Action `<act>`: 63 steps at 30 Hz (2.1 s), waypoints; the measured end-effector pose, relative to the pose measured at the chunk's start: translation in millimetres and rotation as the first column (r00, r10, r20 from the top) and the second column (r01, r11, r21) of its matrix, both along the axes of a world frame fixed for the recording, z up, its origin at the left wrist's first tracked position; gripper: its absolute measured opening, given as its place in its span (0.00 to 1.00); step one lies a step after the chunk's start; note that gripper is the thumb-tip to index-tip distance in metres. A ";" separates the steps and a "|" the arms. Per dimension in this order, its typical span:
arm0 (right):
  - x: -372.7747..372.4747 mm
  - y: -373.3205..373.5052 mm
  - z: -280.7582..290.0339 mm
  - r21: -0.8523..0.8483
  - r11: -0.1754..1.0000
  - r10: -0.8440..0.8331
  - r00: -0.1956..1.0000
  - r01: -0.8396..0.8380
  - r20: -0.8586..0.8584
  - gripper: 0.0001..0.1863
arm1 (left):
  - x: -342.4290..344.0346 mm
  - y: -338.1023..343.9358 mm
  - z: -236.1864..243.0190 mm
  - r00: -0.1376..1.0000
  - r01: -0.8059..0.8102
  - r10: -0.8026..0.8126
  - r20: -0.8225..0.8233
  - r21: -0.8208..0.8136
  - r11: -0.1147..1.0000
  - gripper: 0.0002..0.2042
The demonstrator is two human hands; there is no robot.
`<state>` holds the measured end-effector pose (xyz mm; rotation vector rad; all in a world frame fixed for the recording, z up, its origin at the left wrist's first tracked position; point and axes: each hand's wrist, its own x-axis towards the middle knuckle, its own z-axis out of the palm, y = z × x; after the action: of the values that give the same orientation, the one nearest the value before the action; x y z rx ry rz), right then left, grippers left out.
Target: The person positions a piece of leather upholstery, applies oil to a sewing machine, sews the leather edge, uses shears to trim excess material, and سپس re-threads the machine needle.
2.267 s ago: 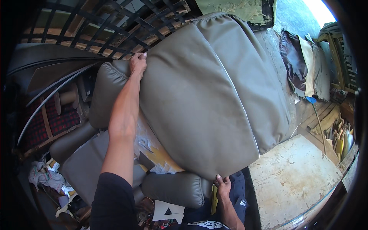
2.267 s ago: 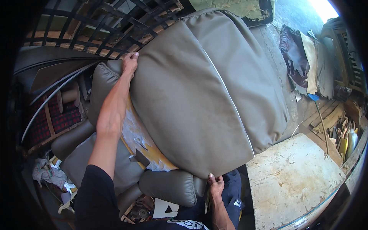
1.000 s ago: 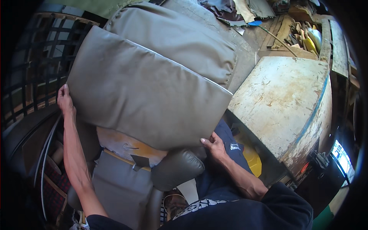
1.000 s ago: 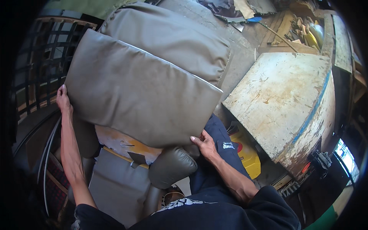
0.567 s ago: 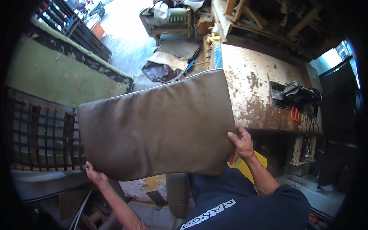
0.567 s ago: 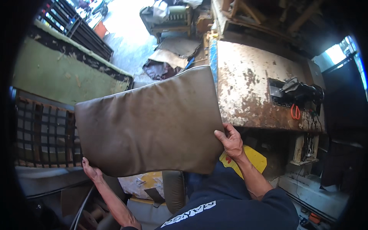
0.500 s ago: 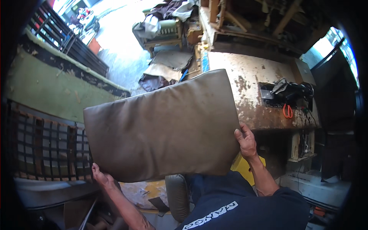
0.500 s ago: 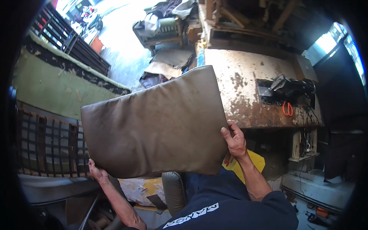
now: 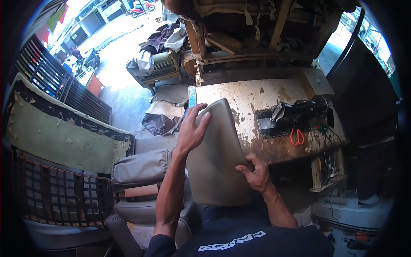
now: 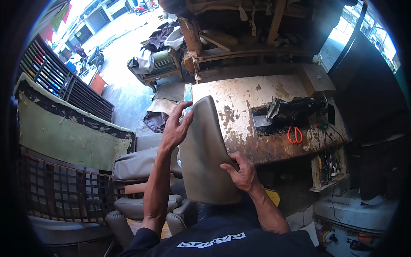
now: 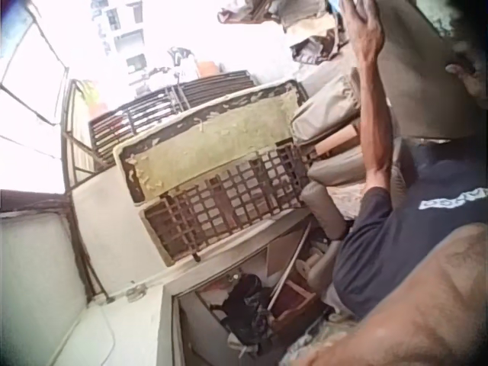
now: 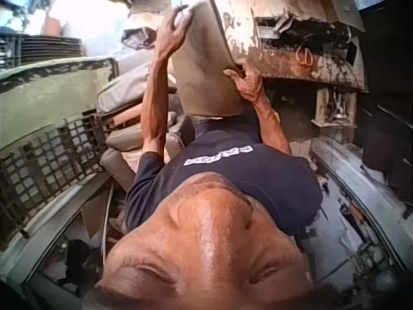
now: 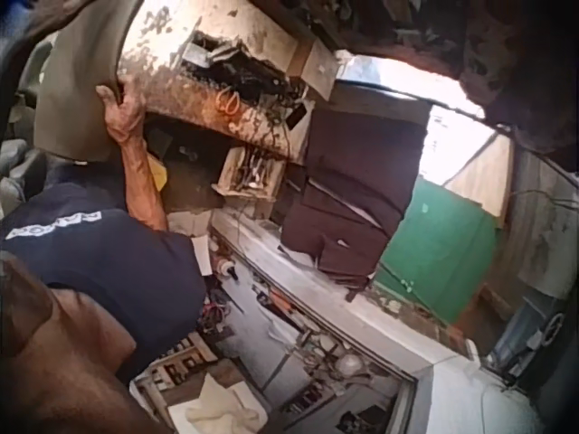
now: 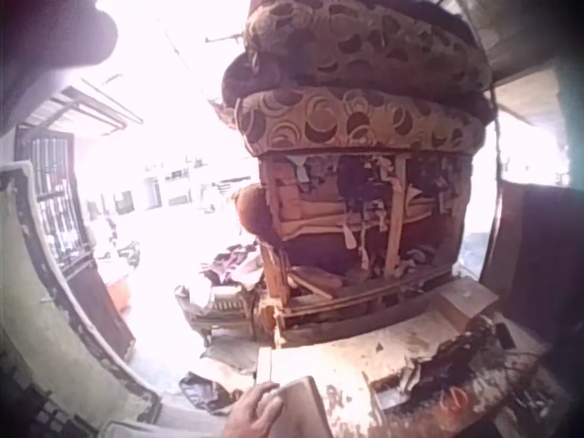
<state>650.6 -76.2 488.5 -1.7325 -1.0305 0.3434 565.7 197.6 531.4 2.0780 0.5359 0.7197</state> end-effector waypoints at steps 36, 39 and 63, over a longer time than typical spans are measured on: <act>183.0 -168.7 -98.0 0.408 0.913 0.109 0.959 0.008 -0.262 0.12 | 218.1 -281.2 2.8 0.959 0.107 -0.091 -0.267 0.046 0.993 0.11; 181.2 -158.7 -125.4 0.405 0.912 0.074 0.942 0.069 -0.328 0.12 | 234.9 -260.3 -25.1 0.977 0.100 -0.088 -0.192 0.053 0.994 0.12; 237.4 -81.4 -219.1 -0.432 0.902 -0.094 0.964 -0.023 -0.248 0.18 | 244.7 -209.7 -256.1 0.861 0.409 -0.121 -0.494 0.533 0.740 0.24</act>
<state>888.0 -157.7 269.4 -2.0271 -0.7616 0.8073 810.4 -12.1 275.3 2.9084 0.2099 0.2572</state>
